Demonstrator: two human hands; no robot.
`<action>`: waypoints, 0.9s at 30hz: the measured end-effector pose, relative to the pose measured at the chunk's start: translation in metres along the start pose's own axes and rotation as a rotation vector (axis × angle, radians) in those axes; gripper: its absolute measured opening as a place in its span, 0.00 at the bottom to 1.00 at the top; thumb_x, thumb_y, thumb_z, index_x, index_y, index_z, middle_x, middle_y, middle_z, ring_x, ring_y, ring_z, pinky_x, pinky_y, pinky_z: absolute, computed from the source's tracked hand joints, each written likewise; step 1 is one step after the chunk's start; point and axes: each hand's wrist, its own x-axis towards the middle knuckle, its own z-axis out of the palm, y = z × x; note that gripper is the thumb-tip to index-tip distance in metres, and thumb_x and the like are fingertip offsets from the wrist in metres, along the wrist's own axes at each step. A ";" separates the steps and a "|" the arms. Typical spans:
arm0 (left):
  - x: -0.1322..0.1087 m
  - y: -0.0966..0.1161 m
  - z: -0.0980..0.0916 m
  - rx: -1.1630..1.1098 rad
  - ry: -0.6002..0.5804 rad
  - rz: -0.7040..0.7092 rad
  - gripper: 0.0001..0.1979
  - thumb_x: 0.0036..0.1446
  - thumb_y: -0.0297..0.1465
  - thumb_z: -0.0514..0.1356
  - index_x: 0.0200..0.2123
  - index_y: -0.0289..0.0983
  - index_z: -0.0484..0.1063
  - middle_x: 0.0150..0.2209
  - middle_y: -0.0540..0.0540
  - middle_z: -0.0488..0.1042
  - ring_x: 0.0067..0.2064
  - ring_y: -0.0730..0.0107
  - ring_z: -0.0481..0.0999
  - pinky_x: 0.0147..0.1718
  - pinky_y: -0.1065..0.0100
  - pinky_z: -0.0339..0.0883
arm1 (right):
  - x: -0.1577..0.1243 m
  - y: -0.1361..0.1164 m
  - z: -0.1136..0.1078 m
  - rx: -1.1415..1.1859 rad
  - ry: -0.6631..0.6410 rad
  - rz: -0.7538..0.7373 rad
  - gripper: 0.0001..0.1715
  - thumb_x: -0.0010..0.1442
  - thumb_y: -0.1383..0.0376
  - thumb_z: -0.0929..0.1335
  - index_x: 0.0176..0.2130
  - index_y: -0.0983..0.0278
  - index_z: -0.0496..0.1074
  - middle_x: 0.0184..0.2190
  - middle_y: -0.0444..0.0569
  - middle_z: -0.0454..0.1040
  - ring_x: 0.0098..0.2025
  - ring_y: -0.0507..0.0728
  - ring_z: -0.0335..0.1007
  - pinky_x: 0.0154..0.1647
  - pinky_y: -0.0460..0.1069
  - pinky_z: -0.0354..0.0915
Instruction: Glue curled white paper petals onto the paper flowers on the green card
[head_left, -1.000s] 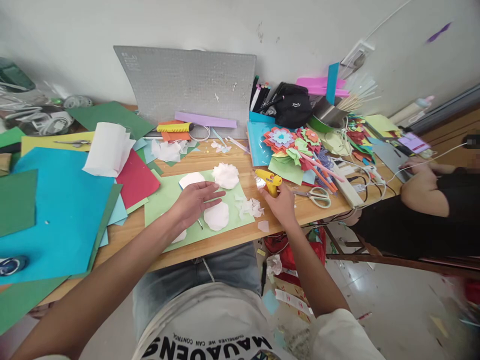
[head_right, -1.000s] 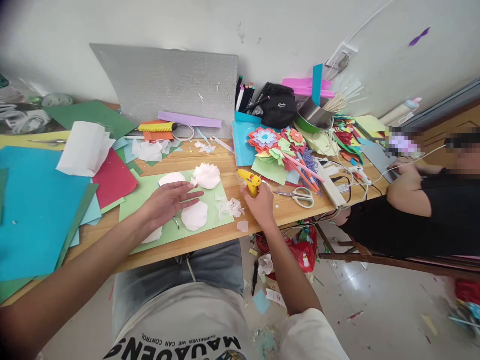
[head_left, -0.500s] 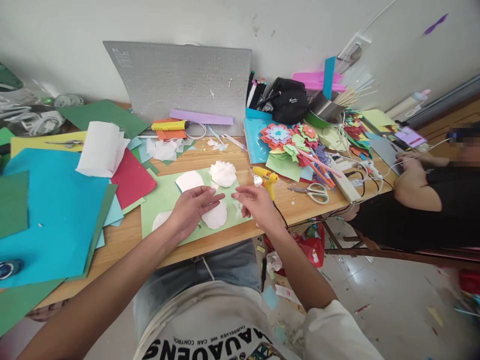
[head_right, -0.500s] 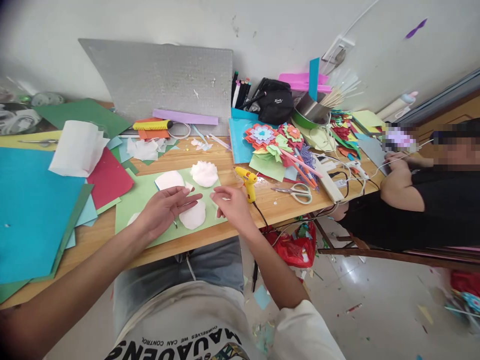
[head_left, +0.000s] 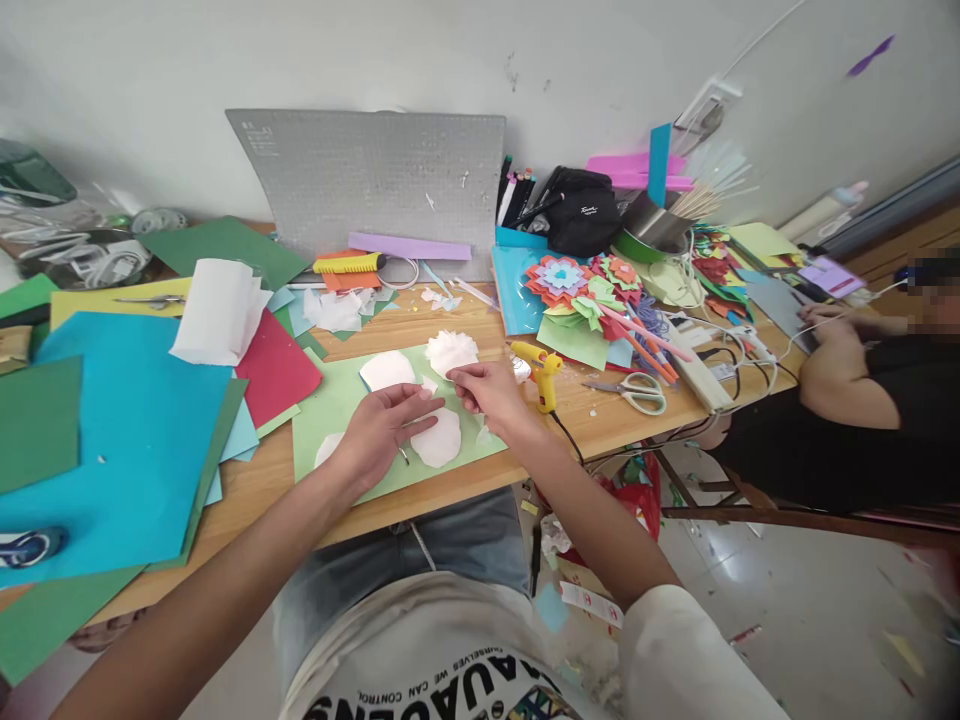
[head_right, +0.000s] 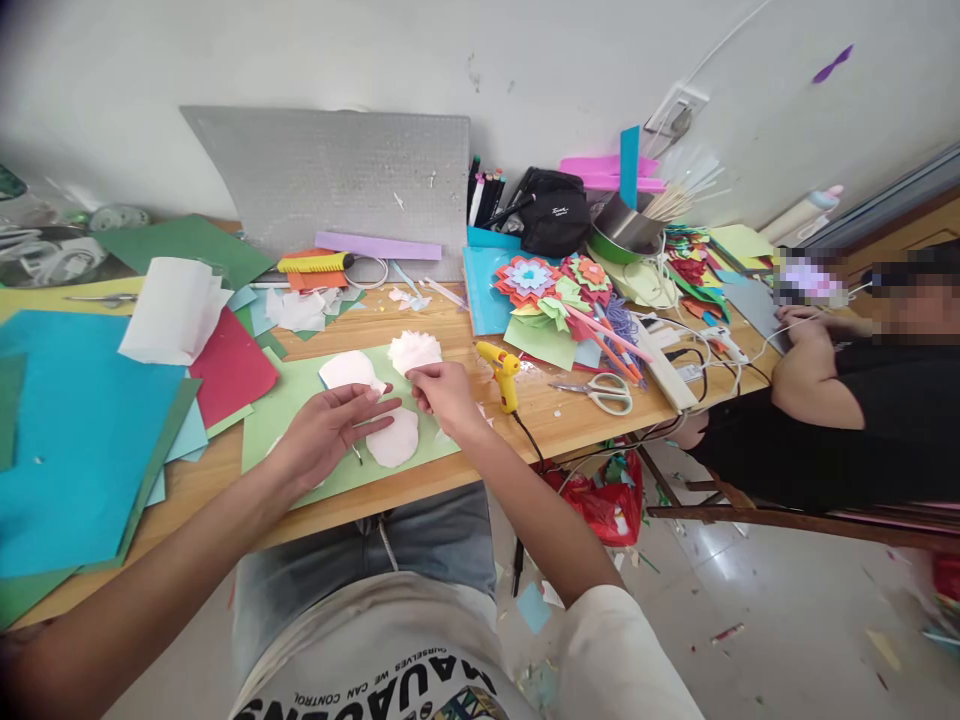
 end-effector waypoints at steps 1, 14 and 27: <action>0.002 0.003 -0.001 0.015 0.013 0.018 0.13 0.47 0.35 0.72 0.31 0.34 0.76 0.46 0.39 0.78 0.54 0.51 0.75 0.55 0.53 0.66 | 0.000 0.003 -0.001 -0.083 0.023 -0.063 0.06 0.55 0.65 0.69 0.29 0.66 0.76 0.15 0.38 0.66 0.15 0.47 0.57 0.16 0.43 0.51; 0.047 -0.004 0.009 -0.050 0.145 0.018 0.11 0.43 0.30 0.71 0.30 0.33 0.76 0.41 0.39 0.79 0.47 0.59 0.78 0.56 0.59 0.64 | -0.029 0.012 -0.002 -1.156 0.082 -0.526 0.16 0.68 0.65 0.60 0.42 0.63 0.77 0.38 0.52 0.80 0.38 0.58 0.74 0.36 0.49 0.59; 0.041 -0.003 0.014 -0.052 0.151 0.027 0.14 0.40 0.32 0.73 0.30 0.34 0.75 0.39 0.40 0.79 0.52 0.56 0.76 0.58 0.58 0.59 | -0.072 0.019 -0.032 -1.052 -0.071 -0.775 0.17 0.71 0.63 0.59 0.46 0.60 0.75 0.36 0.49 0.78 0.38 0.54 0.72 0.39 0.47 0.62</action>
